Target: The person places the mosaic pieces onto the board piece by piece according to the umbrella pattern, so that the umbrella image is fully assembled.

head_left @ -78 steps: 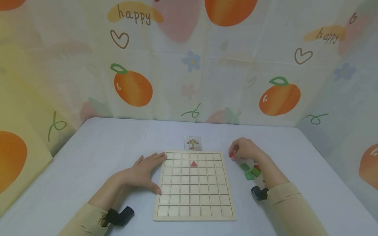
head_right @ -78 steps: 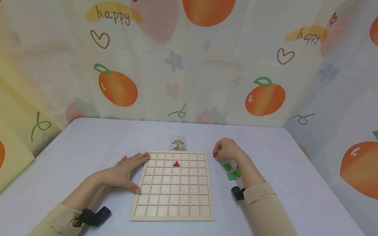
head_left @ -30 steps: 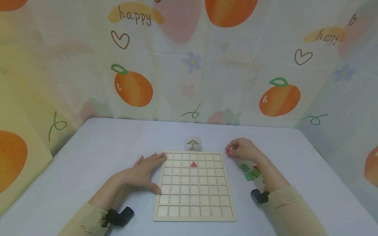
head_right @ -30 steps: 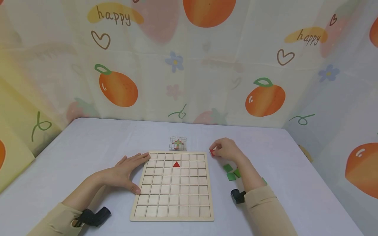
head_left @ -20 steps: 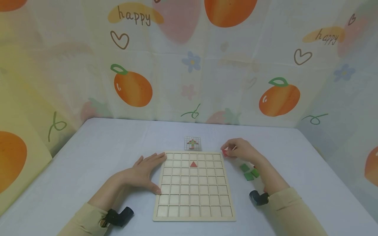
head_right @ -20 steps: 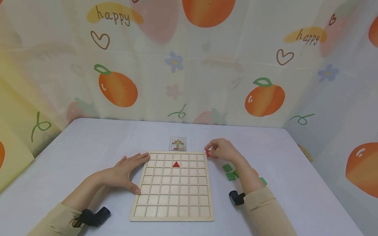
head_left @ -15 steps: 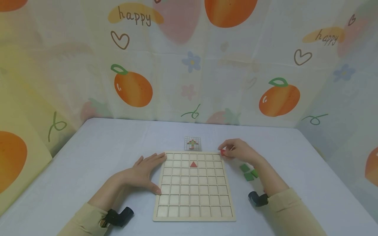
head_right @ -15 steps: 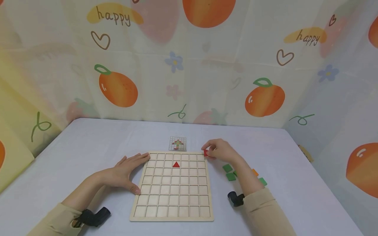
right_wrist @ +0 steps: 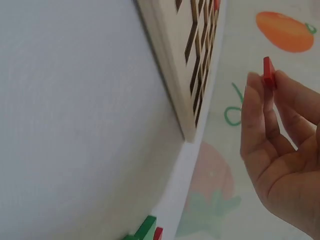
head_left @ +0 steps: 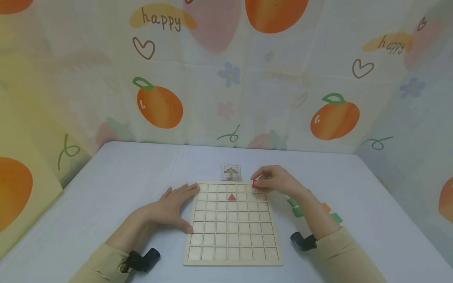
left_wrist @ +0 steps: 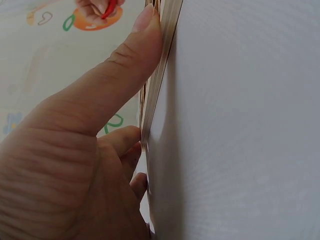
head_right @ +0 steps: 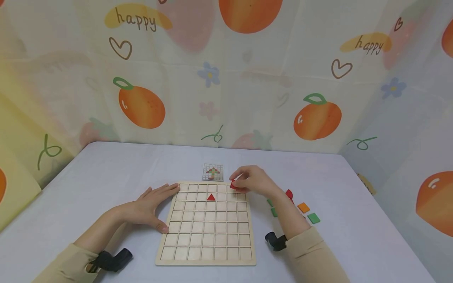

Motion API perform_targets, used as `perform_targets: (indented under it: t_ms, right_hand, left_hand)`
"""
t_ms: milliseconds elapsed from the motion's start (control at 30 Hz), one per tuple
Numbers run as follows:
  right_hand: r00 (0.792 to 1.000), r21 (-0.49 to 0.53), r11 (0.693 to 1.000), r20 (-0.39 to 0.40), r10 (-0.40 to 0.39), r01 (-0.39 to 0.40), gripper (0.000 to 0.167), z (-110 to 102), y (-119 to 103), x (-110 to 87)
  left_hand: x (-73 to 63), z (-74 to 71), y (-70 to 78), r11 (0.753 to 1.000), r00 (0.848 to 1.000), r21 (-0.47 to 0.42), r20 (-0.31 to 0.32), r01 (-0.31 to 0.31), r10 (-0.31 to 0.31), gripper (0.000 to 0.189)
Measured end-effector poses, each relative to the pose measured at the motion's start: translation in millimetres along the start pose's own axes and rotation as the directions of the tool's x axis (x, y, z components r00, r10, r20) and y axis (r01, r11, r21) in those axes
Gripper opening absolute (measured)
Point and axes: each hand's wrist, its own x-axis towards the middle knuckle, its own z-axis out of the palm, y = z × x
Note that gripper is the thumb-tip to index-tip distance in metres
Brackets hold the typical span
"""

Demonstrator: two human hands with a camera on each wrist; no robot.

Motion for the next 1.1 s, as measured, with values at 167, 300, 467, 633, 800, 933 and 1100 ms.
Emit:
perform_targets:
  t_ms: [167,300,467,633,800,933,1100]
  right_hand:
    - [0.999,-0.019,0.999,0.031,-0.042,0.043,0.026,6,-8,-1.1]
    - [0.996,-0.032,0.997,0.056,-0.066,0.068,0.022,12,-16,-0.8]
    - [0.994,-0.064,0.996,0.095,-0.054,0.06,0.018,19,-22,1.8]
    - [0.992,-0.144,0.989,0.122,-0.016,0.034,0.009,27,-22,8.0]
    - [0.988,-0.194,0.981,0.153,0.015,0.015,0.004,35,-19,13.0]
    - [0.988,-0.241,0.97,0.156,0.008,0.03,0.005,39,-18,14.6]
    - [0.988,-0.295,0.954,0.157,-0.001,0.048,0.008,41,-18,15.3]
  left_hand:
    - [-0.7,-0.4,0.1,1.0,1.0,0.0,0.004,-0.005,0.005,0.122]
    - [-0.9,-0.8,0.5,1.0,1.0,-0.003,0.006,-0.006,0.006,0.122]
    - [-0.8,-0.8,0.7,1.0,1.0,-0.004,0.006,-0.004,0.004,0.122]
    - [-1.0,-1.0,0.8,1.0,1.0,-0.006,0.004,-0.005,0.005,0.121]
    - [-1.3,-0.7,1.3,1.0,1.0,-0.008,0.008,-0.004,0.004,0.121]
    - [-1.3,-0.5,1.8,1.0,1.0,-0.007,0.009,-0.001,0.001,0.121]
    - [-1.3,-0.7,1.7,1.0,1.0,-0.004,0.004,0.005,-0.005,0.122]
